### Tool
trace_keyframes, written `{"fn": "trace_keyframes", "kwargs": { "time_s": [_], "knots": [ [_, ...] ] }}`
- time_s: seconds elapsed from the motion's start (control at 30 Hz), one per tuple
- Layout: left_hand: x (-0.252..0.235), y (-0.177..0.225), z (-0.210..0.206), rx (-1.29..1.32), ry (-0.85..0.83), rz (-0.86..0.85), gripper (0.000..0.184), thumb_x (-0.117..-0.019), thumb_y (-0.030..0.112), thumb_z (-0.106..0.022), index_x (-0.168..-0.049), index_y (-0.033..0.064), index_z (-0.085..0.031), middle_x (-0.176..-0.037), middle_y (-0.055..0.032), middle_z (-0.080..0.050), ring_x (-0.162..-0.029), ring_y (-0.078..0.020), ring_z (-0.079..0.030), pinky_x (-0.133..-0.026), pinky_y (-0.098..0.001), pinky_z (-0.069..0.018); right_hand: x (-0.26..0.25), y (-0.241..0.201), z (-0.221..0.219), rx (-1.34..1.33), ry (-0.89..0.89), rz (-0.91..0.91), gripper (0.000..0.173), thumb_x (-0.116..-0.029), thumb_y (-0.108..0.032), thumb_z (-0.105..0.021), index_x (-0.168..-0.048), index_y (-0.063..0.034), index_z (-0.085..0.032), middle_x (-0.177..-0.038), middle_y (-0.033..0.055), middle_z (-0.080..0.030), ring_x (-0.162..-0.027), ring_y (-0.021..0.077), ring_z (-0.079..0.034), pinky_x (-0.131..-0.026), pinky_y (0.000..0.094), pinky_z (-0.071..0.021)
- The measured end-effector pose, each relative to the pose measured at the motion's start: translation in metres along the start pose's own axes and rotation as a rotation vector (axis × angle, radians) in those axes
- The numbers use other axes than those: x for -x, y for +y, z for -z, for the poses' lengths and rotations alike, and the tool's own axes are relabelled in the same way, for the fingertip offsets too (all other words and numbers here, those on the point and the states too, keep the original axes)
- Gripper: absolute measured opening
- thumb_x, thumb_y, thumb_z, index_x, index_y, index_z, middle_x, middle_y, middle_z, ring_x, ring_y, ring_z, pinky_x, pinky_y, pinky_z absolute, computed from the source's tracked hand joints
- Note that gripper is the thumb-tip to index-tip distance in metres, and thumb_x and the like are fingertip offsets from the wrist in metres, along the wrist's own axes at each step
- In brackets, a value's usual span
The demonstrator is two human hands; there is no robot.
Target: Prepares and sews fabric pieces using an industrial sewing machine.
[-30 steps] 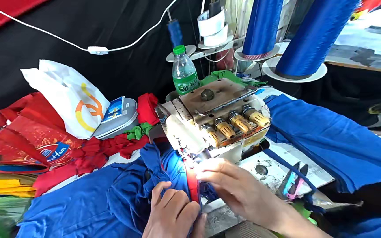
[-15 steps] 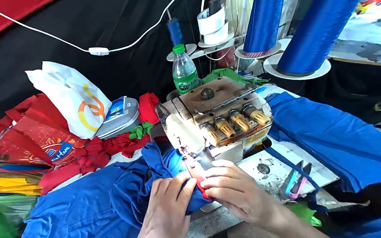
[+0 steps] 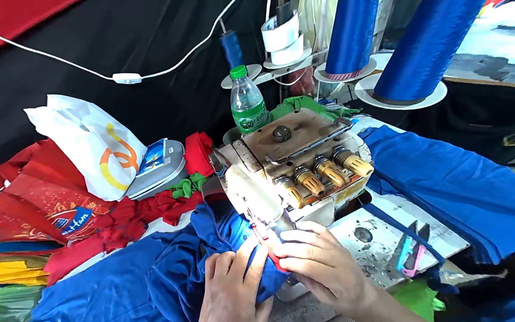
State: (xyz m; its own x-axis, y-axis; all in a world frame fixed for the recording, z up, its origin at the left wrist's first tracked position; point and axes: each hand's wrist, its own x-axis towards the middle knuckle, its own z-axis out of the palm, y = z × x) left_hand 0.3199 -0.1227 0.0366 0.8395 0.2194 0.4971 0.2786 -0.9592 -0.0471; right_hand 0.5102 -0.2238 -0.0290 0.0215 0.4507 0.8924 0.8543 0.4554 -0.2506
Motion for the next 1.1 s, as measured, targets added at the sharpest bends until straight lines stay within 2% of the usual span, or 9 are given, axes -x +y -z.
{"fn": "trace_keyframes", "kwargs": {
  "time_s": [0.13,0.3,0.4,0.5,0.6,0.7,0.77,0.83,1.1],
  "knots": [
    [-0.007,-0.021,-0.011,0.091,0.063,-0.003,0.046,-0.0917,0.045,-0.058,-0.124,0.0164,-0.072,-0.125,-0.0079,-0.07,-0.1,-0.0257,-0.065,-0.089,-0.0464,-0.0471,-0.021,-0.001,-0.001,-0.002,-0.068,-0.061,0.024,-0.1043,-0.023,-0.056,-0.103,-0.0108,-0.076,-0.107,0.0062,-0.076,-0.109,0.0186,-0.069,-0.101,0.0408,-0.0491],
    [-0.009,-0.032,-0.007,0.217,0.066,0.006,0.048,-0.1,0.061,-0.046,-0.121,0.0244,-0.07,-0.128,-0.0037,-0.067,-0.115,-0.0185,-0.061,-0.097,-0.0418,-0.0453,-0.018,0.001,-0.003,0.022,-0.096,-0.082,0.025,-0.1053,-0.027,-0.053,-0.106,-0.0164,-0.076,-0.104,0.0019,-0.073,-0.107,0.0144,-0.065,-0.102,0.0338,-0.0463],
    [-0.006,-0.016,0.001,0.198,0.098,-0.012,0.032,-0.1018,0.048,-0.052,-0.102,0.0206,-0.069,-0.107,-0.0029,-0.068,-0.106,-0.0175,-0.062,-0.1,-0.0419,-0.0416,-0.017,0.002,-0.002,-0.003,-0.108,-0.103,0.026,-0.1065,-0.03,-0.051,-0.109,-0.0177,-0.074,-0.107,0.0034,-0.071,-0.111,0.0152,-0.063,-0.103,0.0345,-0.0452],
    [-0.006,0.013,0.012,0.204,0.074,-0.084,0.027,-0.101,0.03,-0.057,-0.085,0.0128,-0.069,-0.074,-0.004,-0.062,-0.079,-0.0219,-0.061,-0.098,-0.0433,-0.039,-0.017,0.003,0.002,-0.037,-0.147,-0.101,0.026,-0.1053,-0.031,-0.051,-0.114,-0.0188,-0.073,-0.113,0.0052,-0.07,-0.117,0.0167,-0.061,-0.107,0.0359,-0.0436],
    [-0.007,0.039,0.02,0.253,0.0,-0.086,0.02,-0.0985,0.018,-0.062,-0.083,0.009,-0.071,-0.065,-0.005,-0.059,-0.068,-0.0232,-0.057,-0.091,-0.0407,-0.0403,-0.017,0.004,0.007,-0.059,-0.143,0.023,0.015,-0.103,-0.022,-0.056,-0.111,-0.0155,-0.066,-0.115,0.0076,-0.068,-0.118,0.0191,-0.062,-0.109,0.0385,-0.0447],
    [-0.005,0.043,0.02,0.31,0.053,0.031,0.018,-0.0954,0.024,-0.066,-0.089,0.0077,-0.07,-0.08,-0.0105,-0.065,-0.081,-0.0268,-0.062,-0.091,-0.0416,-0.0434,-0.02,-0.004,0.012,-0.058,-0.138,0.089,0.012,-0.1023,-0.013,-0.057,-0.101,-0.0088,-0.068,-0.108,0.0095,-0.071,-0.114,0.0201,-0.065,-0.113,0.037,-0.0421],
    [-0.002,0.034,0.012,0.282,0.041,0.114,0.038,-0.0967,0.039,-0.065,-0.115,0.0056,-0.07,-0.116,-0.0161,-0.069,-0.113,-0.0312,-0.064,-0.102,-0.047,-0.0459,-0.016,-0.006,0.013,-0.034,-0.137,0.105,0.013,-0.1015,-0.01,-0.057,-0.099,-0.0077,-0.07,-0.107,0.0096,-0.073,-0.114,0.0201,-0.065,-0.114,0.0363,-0.0408],
    [0.004,0.026,-0.003,0.202,0.028,0.118,0.053,-0.0969,0.048,-0.061,-0.131,0.0077,-0.065,-0.134,-0.0136,-0.065,-0.128,-0.0306,-0.058,-0.109,-0.0479,-0.0405,-0.014,-0.008,0.014,-0.006,-0.146,0.101,0.013,-0.1029,-0.011,-0.056,-0.098,-0.0086,-0.068,-0.107,0.0081,-0.072,-0.116,0.0185,-0.065,-0.115,0.0357,-0.0397],
    [0.005,0.021,-0.011,0.097,0.039,0.105,0.052,-0.0989,0.048,-0.058,-0.134,0.01,-0.063,-0.138,-0.0085,-0.064,-0.129,-0.0266,-0.056,-0.11,-0.0455,-0.0354,-0.01,-0.002,0.011,0.041,-0.167,0.052,0.01,-0.1056,-0.017,-0.053,-0.106,-0.015,-0.063,-0.119,-0.001,-0.071,-0.129,0.0124,-0.057,-0.119,0.0366,-0.0318]
  ]
}}
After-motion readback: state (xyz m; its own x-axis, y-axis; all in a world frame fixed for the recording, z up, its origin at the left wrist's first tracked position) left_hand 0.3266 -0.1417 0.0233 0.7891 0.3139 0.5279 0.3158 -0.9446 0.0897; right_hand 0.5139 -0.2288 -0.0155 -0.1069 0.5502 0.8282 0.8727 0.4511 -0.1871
